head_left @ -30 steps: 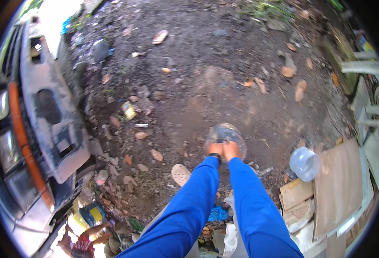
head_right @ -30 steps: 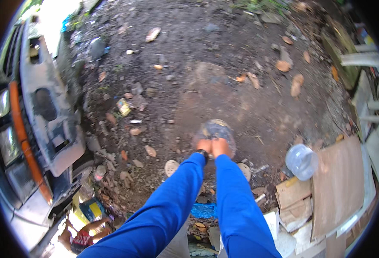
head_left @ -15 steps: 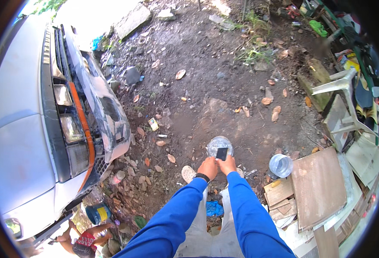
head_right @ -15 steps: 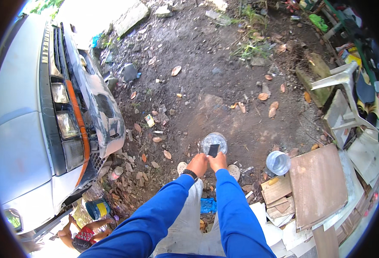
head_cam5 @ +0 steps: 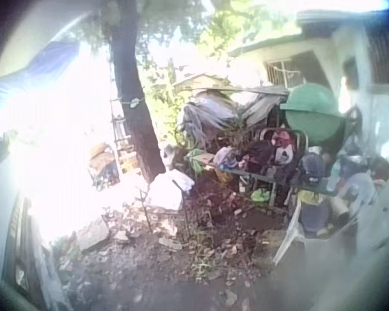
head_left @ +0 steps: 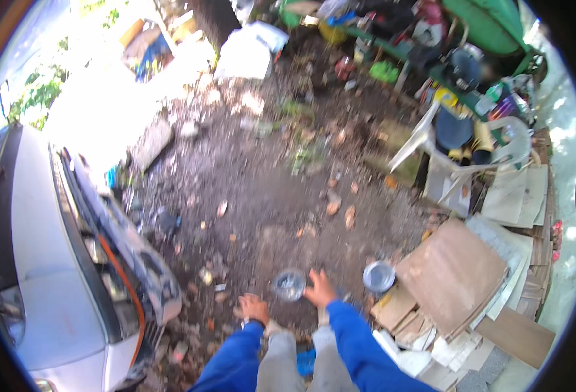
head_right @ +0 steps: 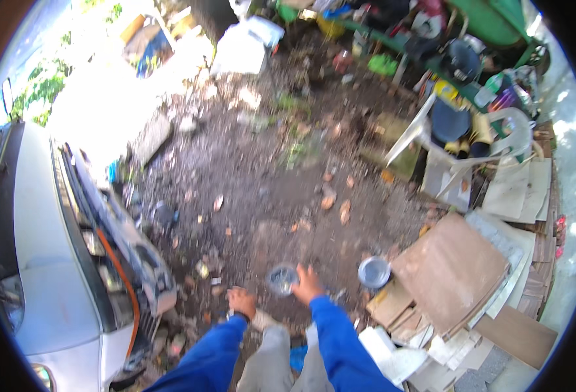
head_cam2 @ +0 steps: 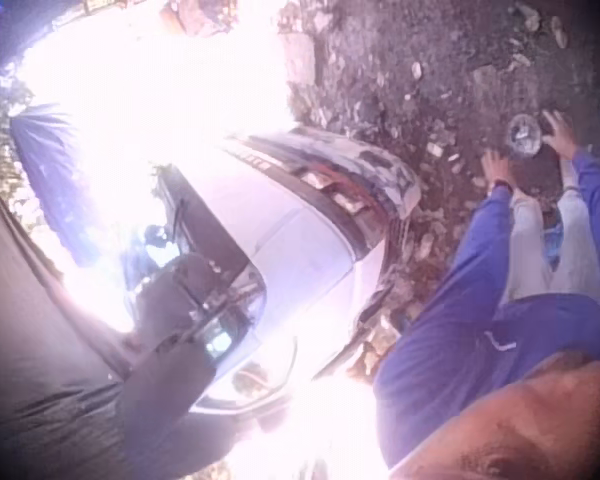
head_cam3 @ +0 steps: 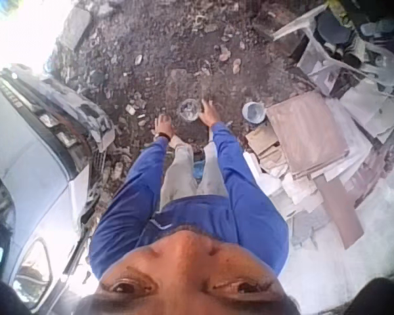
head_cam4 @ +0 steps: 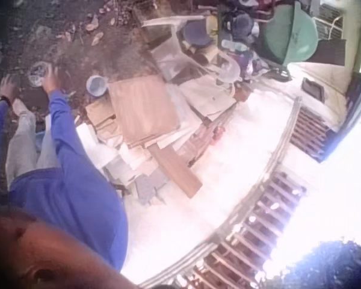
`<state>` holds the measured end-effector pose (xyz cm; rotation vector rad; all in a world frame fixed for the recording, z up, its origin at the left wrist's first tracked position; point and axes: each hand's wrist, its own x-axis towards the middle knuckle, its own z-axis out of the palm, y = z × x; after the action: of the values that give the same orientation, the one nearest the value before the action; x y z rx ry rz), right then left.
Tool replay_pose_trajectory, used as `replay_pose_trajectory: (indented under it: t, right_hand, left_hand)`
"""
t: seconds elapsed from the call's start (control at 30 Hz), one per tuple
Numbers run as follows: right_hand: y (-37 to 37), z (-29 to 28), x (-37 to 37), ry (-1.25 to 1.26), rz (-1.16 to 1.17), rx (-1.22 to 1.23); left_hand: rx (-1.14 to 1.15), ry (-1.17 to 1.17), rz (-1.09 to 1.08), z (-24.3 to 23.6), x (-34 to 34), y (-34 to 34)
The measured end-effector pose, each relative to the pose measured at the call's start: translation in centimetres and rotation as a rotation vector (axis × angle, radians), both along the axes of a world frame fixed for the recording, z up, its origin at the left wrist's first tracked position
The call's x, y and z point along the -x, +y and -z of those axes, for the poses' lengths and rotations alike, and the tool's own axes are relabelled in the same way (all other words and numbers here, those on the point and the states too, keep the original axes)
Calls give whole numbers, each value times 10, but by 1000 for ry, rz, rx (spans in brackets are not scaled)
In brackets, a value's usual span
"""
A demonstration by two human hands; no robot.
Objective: The person sands the hood of a white car using a sanding block. They walk around the cluttered yard to retrieve more sandpaper sheets from a pile and a drawer, then return to the car to continue sanding the surface.
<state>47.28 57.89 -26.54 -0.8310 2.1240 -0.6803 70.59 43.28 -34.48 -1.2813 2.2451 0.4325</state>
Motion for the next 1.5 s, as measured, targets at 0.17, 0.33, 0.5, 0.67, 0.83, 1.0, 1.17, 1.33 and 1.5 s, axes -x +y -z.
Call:
replay_pose_trajectory:
  t: [0.17,0.33,0.5,0.67,0.83,1.0,1.17,1.33,1.5]
  right_hand:
    - [66,-124,-21,-369,104,382]
    - [95,-244,5,-230,-57,372]
    - [107,-286,28,-156,-121,310]
    - [66,-276,36,-184,-220,380]
    - [-36,-271,35,-96,-265,540]
    - [-192,-323,64,-228,-421,444]
    - [-343,-303,65,-1438,100,325]
    - [-460,-333,85,-1322,53,112]
    - [-557,-325,63,-1104,-6,277]
  left_hand:
    - [-1164,679,-1313,-93,87,59]
    - [-1181,895,-1090,-139,166,95]
    - [-845,814,-905,-214,215,113]
    - [-1025,769,-813,-236,224,69]
    - [-853,857,-522,-268,230,-39]
    - [-140,1004,94,-326,239,-202]
    - [312,1011,530,-419,274,-338]
    - [347,1057,596,-441,300,-443]
    - [147,1151,221,-438,274,-546]
